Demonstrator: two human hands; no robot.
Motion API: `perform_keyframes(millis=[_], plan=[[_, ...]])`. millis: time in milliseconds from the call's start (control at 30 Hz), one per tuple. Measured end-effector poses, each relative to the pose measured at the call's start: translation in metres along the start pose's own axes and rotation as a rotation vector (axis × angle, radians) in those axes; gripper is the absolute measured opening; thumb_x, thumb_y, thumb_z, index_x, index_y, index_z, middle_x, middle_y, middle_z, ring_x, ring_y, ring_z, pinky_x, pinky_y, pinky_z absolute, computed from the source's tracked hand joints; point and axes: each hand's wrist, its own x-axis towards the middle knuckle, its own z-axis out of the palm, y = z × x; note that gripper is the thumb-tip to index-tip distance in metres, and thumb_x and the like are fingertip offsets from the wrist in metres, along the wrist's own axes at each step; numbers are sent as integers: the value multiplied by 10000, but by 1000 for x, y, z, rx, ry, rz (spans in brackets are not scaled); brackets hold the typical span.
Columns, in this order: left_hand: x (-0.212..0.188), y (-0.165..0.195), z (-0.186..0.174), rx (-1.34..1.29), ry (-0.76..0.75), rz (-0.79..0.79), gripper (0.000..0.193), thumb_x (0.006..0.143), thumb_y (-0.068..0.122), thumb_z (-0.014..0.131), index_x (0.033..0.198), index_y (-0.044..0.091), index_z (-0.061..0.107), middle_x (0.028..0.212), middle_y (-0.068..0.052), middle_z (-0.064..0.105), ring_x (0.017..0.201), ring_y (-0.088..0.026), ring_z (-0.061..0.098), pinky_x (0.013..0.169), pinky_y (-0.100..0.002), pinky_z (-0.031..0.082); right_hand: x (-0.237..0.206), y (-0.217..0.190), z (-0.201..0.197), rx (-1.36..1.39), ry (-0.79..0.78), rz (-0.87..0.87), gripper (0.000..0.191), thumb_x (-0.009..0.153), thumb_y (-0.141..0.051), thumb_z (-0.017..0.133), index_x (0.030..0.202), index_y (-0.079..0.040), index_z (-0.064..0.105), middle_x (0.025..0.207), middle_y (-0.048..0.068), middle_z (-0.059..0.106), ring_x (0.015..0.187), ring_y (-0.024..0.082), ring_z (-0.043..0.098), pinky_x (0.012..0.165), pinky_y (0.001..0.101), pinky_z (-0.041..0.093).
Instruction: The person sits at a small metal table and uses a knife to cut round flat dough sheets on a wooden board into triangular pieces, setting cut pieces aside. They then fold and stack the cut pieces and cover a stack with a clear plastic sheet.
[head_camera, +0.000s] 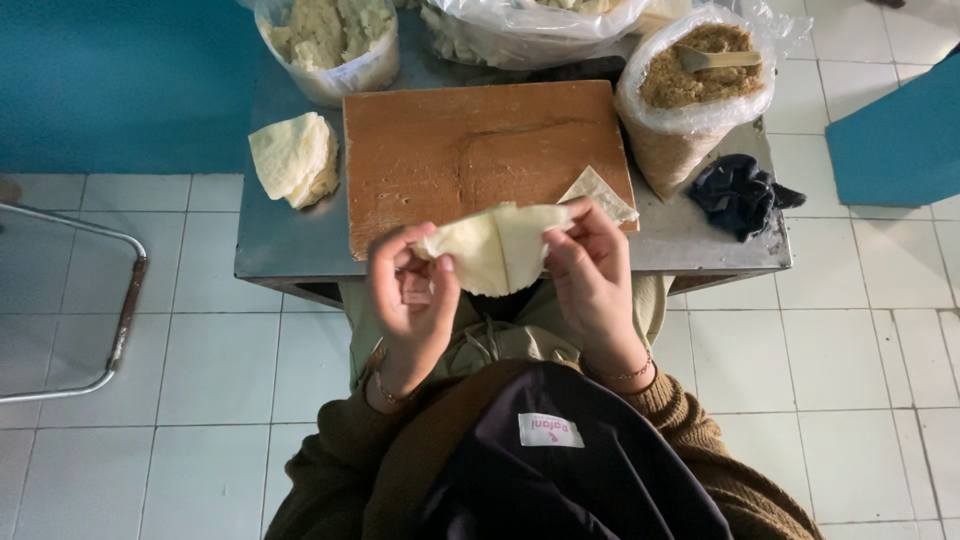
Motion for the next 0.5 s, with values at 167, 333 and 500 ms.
perform_keyframes(millis=[167, 333, 500], plan=[[8, -5, -12, 37, 77, -87, 354, 1006, -86, 631, 1322, 50, 549, 901, 15, 563, 686, -17, 477, 594, -157, 364, 9, -3, 1, 204, 175, -15, 156, 1099, -37, 471, 1237, -3, 536, 1188, 89, 665, 1069, 149, 696, 923, 307, 596], [42, -17, -28, 330, 90, -64, 306, 962, -65, 626, 1228, 83, 599, 1045, -28, 640, 671, -67, 515, 573, -208, 402, 19, -10, -9, 209, 315, -54, 205, 1063, -60, 466, 1243, -24, 558, 1159, 78, 664, 1045, 153, 691, 908, 302, 596], [56, -18, -30, 1246, 121, 323, 310, 857, 74, 767, 1133, 128, 637, 1069, -165, 632, 959, -312, 585, 800, -412, 462, 15, 5, -21, -19, 251, -151, 83, 1101, 11, 548, 1175, -20, 530, 1057, 45, 643, 962, 94, 638, 838, 231, 532]])
